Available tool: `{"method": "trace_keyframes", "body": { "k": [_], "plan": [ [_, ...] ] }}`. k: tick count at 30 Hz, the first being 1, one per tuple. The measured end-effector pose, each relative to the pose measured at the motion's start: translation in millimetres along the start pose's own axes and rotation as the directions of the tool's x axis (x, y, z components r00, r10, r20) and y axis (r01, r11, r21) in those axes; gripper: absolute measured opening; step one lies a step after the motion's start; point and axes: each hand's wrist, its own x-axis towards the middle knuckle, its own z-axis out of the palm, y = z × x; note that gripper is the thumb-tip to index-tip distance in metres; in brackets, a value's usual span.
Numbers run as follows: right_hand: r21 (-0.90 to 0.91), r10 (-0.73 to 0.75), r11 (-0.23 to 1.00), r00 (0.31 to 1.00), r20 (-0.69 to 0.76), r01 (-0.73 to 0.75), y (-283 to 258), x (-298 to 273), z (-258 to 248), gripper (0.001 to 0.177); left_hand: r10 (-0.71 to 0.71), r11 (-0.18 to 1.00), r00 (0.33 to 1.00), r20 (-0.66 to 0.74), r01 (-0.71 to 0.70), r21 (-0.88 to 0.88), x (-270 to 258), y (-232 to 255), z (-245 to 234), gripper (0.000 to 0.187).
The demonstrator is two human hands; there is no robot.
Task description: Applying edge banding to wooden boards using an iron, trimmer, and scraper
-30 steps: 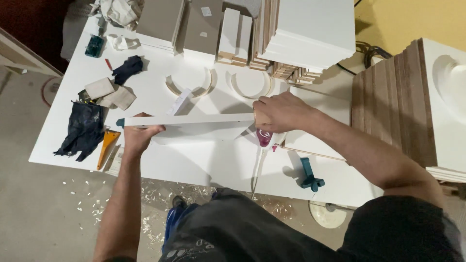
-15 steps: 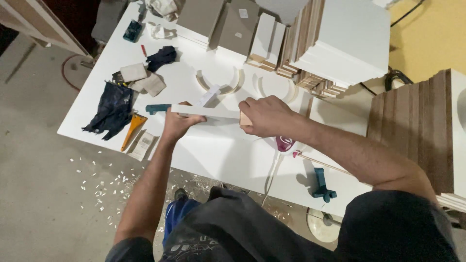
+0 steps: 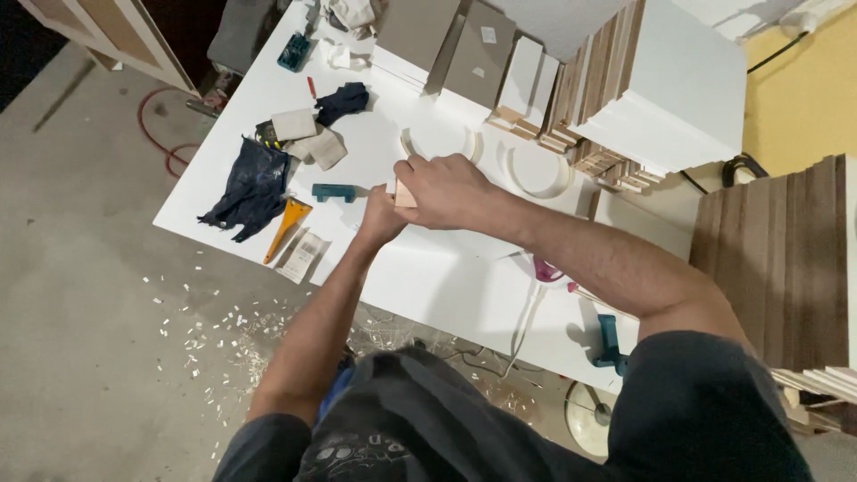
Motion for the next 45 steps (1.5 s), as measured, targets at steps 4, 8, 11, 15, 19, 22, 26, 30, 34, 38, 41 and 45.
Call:
{"method": "trace_keyframes", "body": {
  "k": [4,8,11,15,19,22,26,30,34,38,41,45],
  "plan": [
    [0.045,0.017,0.999,1.0,0.012,-0.017,2.2,-12.4,-2.0,0.058,0.011,1.0,1.0,0.028,-0.011,-0.008,-0.5,-2.9,-2.1,0.035],
    [0.035,0.052,0.998,0.995,0.089,-0.056,27.0,-42.7,-0.5,0.058,0.015,0.996,0.999,0.034,-0.018,0.092,-9.3,22.0,-3.5,0.036],
    [0.038,0.094,0.995,0.992,0.09,-0.097,57.6,-85.1,20.3,0.06,0.0,0.997,1.0,0.024,-0.002,0.073,-14.8,70.8,-7.3,0.043],
    [0.049,0.161,0.984,0.978,0.135,-0.169,93.0,-144.4,29.3,0.063,0.013,0.997,1.0,0.027,-0.015,0.076,-12.6,65.9,-6.0,0.041],
    [0.016,0.254,0.965,0.952,0.172,-0.26,126.1,-198.8,39.1,0.062,0.011,0.993,1.0,0.009,-0.012,0.118,-13.5,79.3,-7.5,0.041],
    [0.013,0.297,0.951,0.926,0.233,-0.308,150.0,-234.4,49.4,0.063,-0.006,0.992,1.0,0.004,0.006,0.123,-14.6,65.3,-9.4,0.042],
    [0.015,0.332,0.936,0.898,0.29,-0.351,186.9,-263.8,73.4,0.068,-0.001,0.992,0.999,-0.035,0.005,0.124,-13.6,42.5,-14.1,0.041],
    [0.079,0.303,0.938,0.908,0.288,-0.338,161.4,-246.3,26.8,0.075,-0.003,0.995,1.0,-0.027,0.005,0.103,-18.2,19.1,-17.5,0.043],
    [0.029,0.219,0.97,0.923,0.317,-0.24,168.9,-226.5,36.6,0.068,0.0,0.998,0.998,-0.062,0.004,0.063,-14.7,15.2,-16.1,0.043],
    [0.033,0.099,0.993,0.949,0.299,-0.114,155.0,-196.5,33.6,0.061,-0.006,0.996,0.998,-0.065,0.012,0.09,-21.7,25.1,-13.6,0.047],
    [0.028,0.053,0.997,0.949,0.311,-0.065,137.9,-159.1,30.7,0.062,0.013,0.996,0.996,-0.085,-0.005,0.086,-21.7,52.3,-6.3,0.044],
    [0.02,0.014,1.0,0.948,0.319,-0.022,103.5,-102.4,22.5,0.065,0.001,0.998,0.995,-0.095,0.005,0.067,-19.6,54.0,-2.6,0.046]
  ]
}}
